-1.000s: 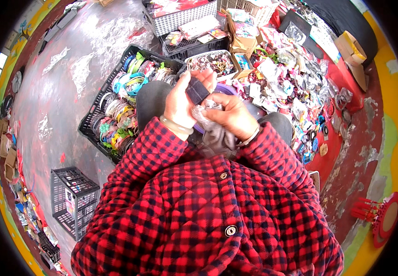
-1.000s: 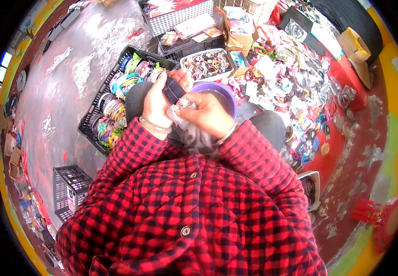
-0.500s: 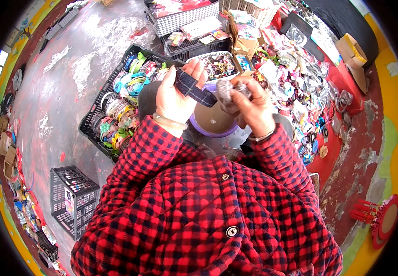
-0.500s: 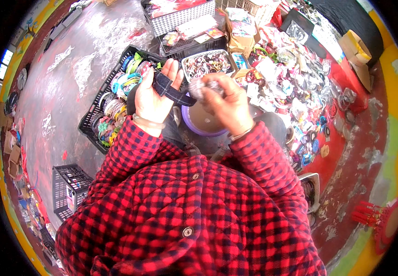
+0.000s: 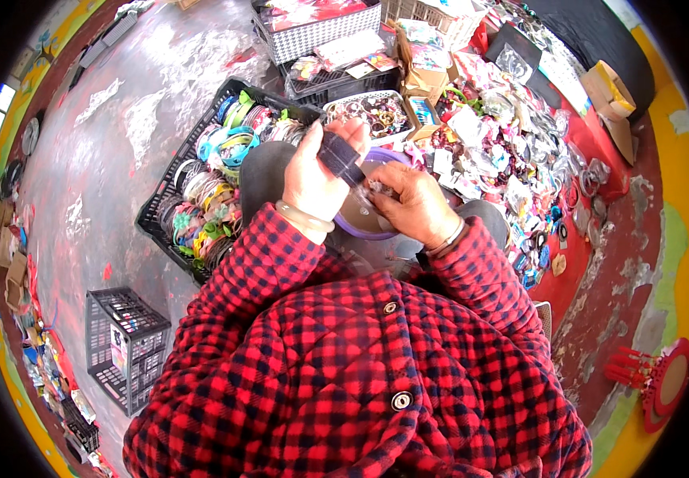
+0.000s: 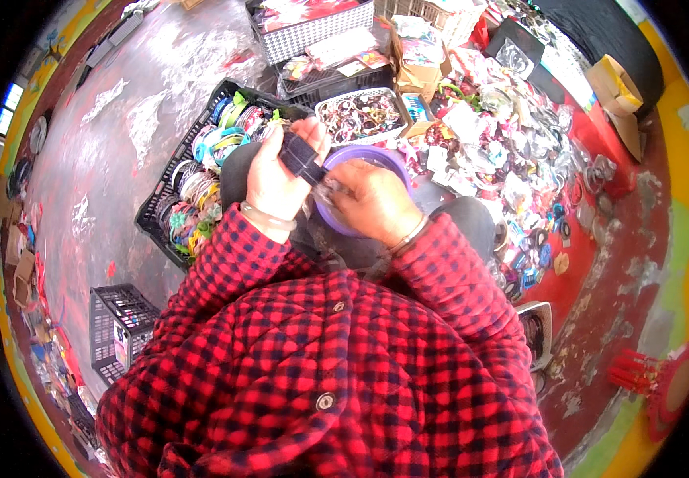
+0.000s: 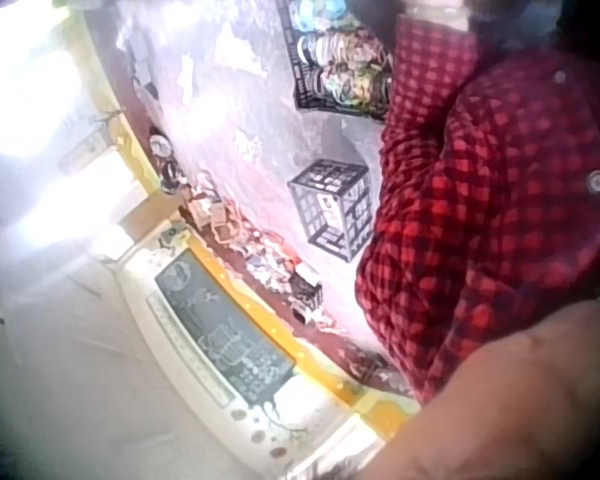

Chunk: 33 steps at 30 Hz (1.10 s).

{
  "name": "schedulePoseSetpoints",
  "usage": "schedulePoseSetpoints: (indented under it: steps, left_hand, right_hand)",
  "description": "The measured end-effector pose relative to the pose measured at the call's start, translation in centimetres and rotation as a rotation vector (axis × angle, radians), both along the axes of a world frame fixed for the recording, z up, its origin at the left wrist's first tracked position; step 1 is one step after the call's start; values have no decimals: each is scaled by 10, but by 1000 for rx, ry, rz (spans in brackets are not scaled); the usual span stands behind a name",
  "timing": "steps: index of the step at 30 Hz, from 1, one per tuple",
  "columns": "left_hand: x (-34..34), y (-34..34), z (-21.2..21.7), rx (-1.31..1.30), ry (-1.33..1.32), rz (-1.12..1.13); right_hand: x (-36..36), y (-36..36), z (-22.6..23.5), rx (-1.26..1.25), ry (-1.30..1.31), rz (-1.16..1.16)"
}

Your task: The person wipes a dark headband with a cloth while sitting on the floor. After cleaning, the person places the headband into a black crate filled with various colorful hair accessories and ribbons.

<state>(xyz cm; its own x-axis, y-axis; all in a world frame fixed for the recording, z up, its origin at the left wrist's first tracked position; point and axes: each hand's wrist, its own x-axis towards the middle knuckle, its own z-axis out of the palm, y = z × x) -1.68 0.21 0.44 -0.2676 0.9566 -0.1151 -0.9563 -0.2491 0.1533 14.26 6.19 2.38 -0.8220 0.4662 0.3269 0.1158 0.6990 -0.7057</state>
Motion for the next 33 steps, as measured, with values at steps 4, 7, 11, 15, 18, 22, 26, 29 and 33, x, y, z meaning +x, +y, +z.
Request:
schedulePoseSetpoints:
  steps: [4,7,11,15,18,22,26,29,33]
  left_hand:
    - [-5,-3,9,7,100,2]
    - [7,-1,9,-63,279,15]
    - [24,-6,14,-46,361,-8]
    - [37,-6,13,-44,449,65]
    - [36,-6,10,-30,457,100]
    - [39,-6,5,-44,435,140]
    - [40,-9,8,-51,477,137]
    - [39,-9,9,-32,483,138]
    - [37,-7,7,-12,445,151]
  right_hand:
    - [14,9,-1,-419,-102,-103]
    - [7,0,26,-486,181,-296]
    - [-10,-6,41,73,343,-298]
    - [-25,-10,23,464,272,-294]
    - [-21,-21,25,461,67,-265]
    - [-23,-27,15,487,110,-261]
    - [-22,-27,12,396,178,-257]
    - [-20,-32,11,278,197,-296]
    - [-21,-36,10,171,229,-342]
